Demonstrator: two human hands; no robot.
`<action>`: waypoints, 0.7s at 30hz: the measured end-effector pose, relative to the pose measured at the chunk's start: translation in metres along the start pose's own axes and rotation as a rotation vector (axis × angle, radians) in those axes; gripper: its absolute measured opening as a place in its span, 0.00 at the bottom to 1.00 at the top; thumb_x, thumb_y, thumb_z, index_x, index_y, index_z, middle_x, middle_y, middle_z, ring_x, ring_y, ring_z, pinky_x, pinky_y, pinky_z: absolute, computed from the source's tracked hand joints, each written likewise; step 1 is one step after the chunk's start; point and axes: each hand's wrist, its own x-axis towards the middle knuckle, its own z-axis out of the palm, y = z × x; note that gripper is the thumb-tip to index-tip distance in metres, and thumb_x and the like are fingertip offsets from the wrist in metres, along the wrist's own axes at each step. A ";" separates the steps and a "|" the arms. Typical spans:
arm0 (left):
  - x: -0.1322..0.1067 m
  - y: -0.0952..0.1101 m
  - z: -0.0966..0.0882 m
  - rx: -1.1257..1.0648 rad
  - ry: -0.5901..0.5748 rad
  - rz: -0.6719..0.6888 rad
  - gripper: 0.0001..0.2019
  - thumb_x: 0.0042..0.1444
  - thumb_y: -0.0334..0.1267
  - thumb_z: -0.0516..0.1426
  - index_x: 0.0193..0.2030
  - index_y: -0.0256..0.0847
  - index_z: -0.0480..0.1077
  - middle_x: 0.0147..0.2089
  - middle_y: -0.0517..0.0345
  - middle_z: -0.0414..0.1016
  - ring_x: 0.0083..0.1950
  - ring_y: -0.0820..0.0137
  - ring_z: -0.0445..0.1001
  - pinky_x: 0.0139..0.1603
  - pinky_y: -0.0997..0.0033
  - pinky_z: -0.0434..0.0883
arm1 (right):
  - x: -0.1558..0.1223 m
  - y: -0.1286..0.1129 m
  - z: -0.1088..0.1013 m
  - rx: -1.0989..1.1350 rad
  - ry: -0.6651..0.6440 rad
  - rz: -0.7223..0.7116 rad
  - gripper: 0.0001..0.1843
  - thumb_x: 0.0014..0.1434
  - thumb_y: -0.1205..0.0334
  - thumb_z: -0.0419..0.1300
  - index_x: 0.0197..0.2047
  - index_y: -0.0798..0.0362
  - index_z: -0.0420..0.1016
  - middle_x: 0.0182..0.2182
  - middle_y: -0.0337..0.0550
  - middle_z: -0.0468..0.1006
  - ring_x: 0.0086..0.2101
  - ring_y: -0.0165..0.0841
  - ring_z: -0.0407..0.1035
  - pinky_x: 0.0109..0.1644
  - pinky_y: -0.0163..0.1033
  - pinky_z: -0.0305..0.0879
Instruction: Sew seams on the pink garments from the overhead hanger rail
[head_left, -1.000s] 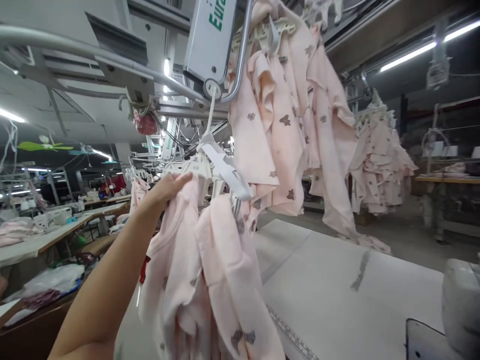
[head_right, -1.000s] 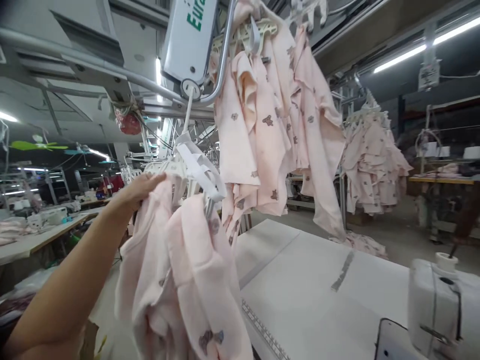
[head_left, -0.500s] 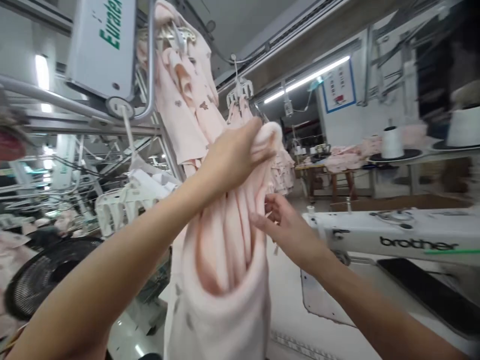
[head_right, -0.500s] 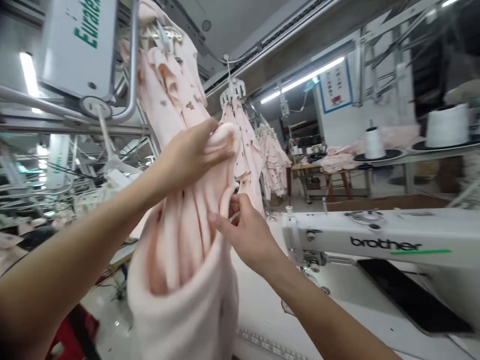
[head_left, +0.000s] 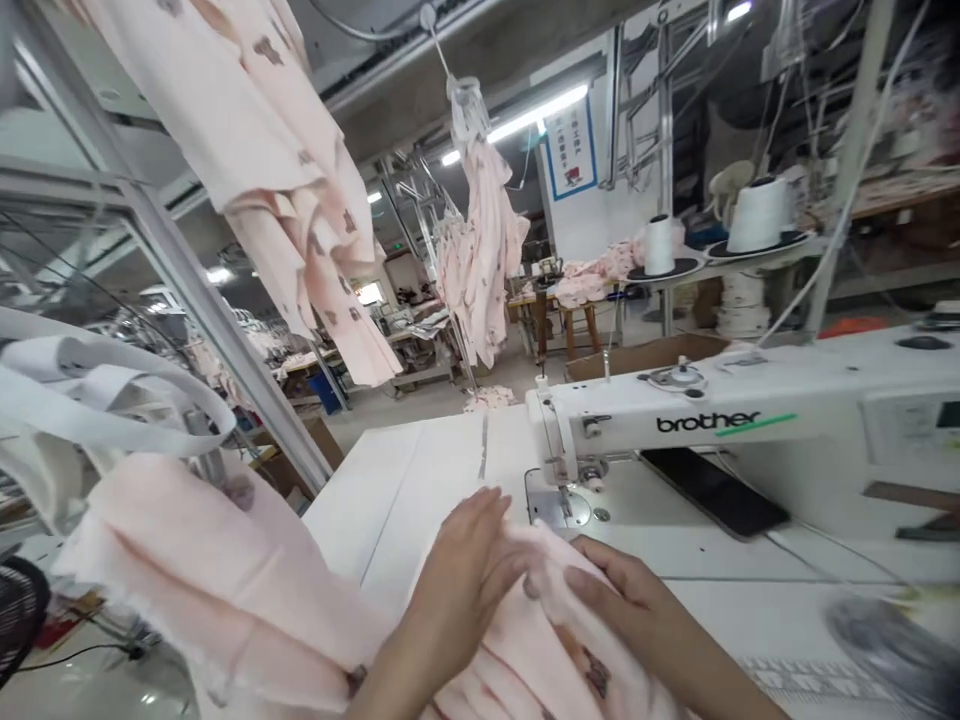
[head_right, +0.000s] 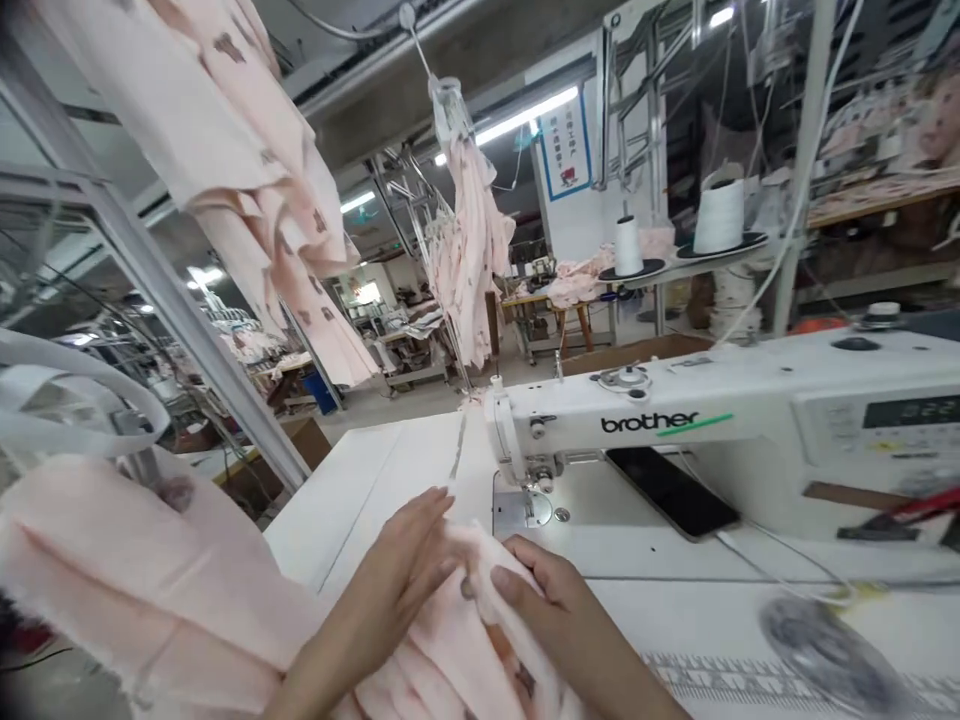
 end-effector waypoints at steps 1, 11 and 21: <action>0.009 0.007 0.009 -0.078 -0.021 0.034 0.19 0.59 0.45 0.49 0.56 0.47 0.62 0.58 0.51 0.64 0.61 0.60 0.59 0.62 0.57 0.56 | -0.003 0.002 -0.001 -0.033 0.033 -0.003 0.20 0.58 0.45 0.56 0.40 0.54 0.70 0.26 0.38 0.71 0.25 0.31 0.64 0.29 0.33 0.61; 0.008 0.014 0.087 -0.811 -0.136 -0.097 0.13 0.57 0.49 0.50 0.36 0.42 0.68 0.33 0.56 0.68 0.27 0.71 0.69 0.22 0.72 0.68 | -0.029 0.009 -0.025 -0.642 0.238 -0.058 0.16 0.63 0.50 0.48 0.43 0.50 0.69 0.41 0.43 0.71 0.42 0.37 0.65 0.46 0.38 0.62; 0.000 0.022 0.080 -0.592 -0.098 -0.177 0.15 0.53 0.36 0.52 0.48 0.53 0.59 0.43 0.62 0.74 0.23 0.72 0.70 0.27 0.68 0.71 | -0.014 0.002 -0.023 -0.609 0.157 0.070 0.09 0.59 0.63 0.52 0.28 0.52 0.67 0.23 0.34 0.69 0.26 0.29 0.65 0.30 0.32 0.58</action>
